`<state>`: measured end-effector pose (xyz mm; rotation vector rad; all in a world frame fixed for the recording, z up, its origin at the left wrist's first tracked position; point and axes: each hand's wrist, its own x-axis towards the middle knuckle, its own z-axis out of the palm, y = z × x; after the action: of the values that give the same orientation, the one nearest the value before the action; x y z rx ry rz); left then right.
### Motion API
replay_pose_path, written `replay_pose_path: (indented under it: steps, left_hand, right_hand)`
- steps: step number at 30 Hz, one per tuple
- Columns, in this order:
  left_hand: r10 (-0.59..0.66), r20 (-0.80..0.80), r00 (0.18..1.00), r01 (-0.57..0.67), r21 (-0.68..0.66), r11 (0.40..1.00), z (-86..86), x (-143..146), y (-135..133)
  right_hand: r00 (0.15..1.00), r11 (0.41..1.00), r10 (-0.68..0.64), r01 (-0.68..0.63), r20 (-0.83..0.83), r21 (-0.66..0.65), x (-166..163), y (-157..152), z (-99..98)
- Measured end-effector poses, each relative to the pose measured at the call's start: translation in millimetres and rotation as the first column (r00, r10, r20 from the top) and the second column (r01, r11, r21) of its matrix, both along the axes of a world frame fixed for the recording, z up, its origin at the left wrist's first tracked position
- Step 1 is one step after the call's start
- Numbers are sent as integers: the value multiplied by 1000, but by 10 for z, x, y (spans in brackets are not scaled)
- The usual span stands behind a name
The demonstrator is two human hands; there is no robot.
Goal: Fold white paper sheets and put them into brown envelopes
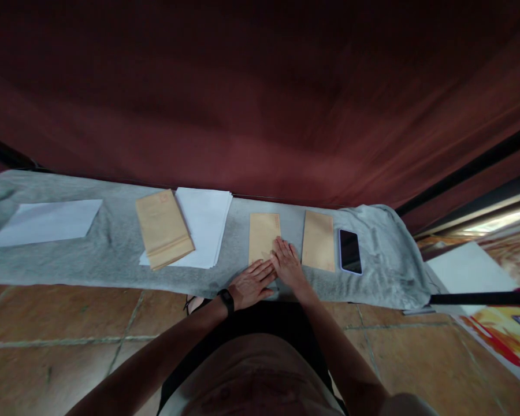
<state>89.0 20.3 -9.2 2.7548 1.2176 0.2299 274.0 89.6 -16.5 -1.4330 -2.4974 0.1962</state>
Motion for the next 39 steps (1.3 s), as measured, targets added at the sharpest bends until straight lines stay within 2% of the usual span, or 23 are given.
replay_pose_path:
  steps: [6, 10, 17, 24, 30, 36, 39]
  left_hand:
    - [10, 58, 998, -13, 42, 999, -9, 17, -17]
    - [7, 49, 999, -9, 46, 999, -31, 24, -13]
    - [10, 31, 999, -10, 17, 1000, -39, 19, -17]
    - [-9, 18, 1000, 9, 27, 1000, 47, 22, 13]
    - [-21, 27, 999, 20, 41, 999, 29, 11, 24]
    - [-17, 48, 999, 15, 35, 999, 55, 15, 13]
    - [-20, 60, 998, 18, 28, 999, 57, 12, 14]
  right_hand:
    - [999, 999, -32, 31, -30, -9, 11, -188, 14]
    - [993, 994, -109, 108, -41, -30, -191, -191, 39]
    - [999, 995, -32, 31, -14, -91, -597, 177, 68]
    - [1000, 998, -8, 8, 8, -63, -543, 655, 30]
    - [995, 991, -99, 99, 6, -85, -517, 883, 16]
    - [967, 963, -256, 254, -10, -93, -637, 925, -13]
    - [967, 963, -254, 251, -18, -99, -709, 925, -16]
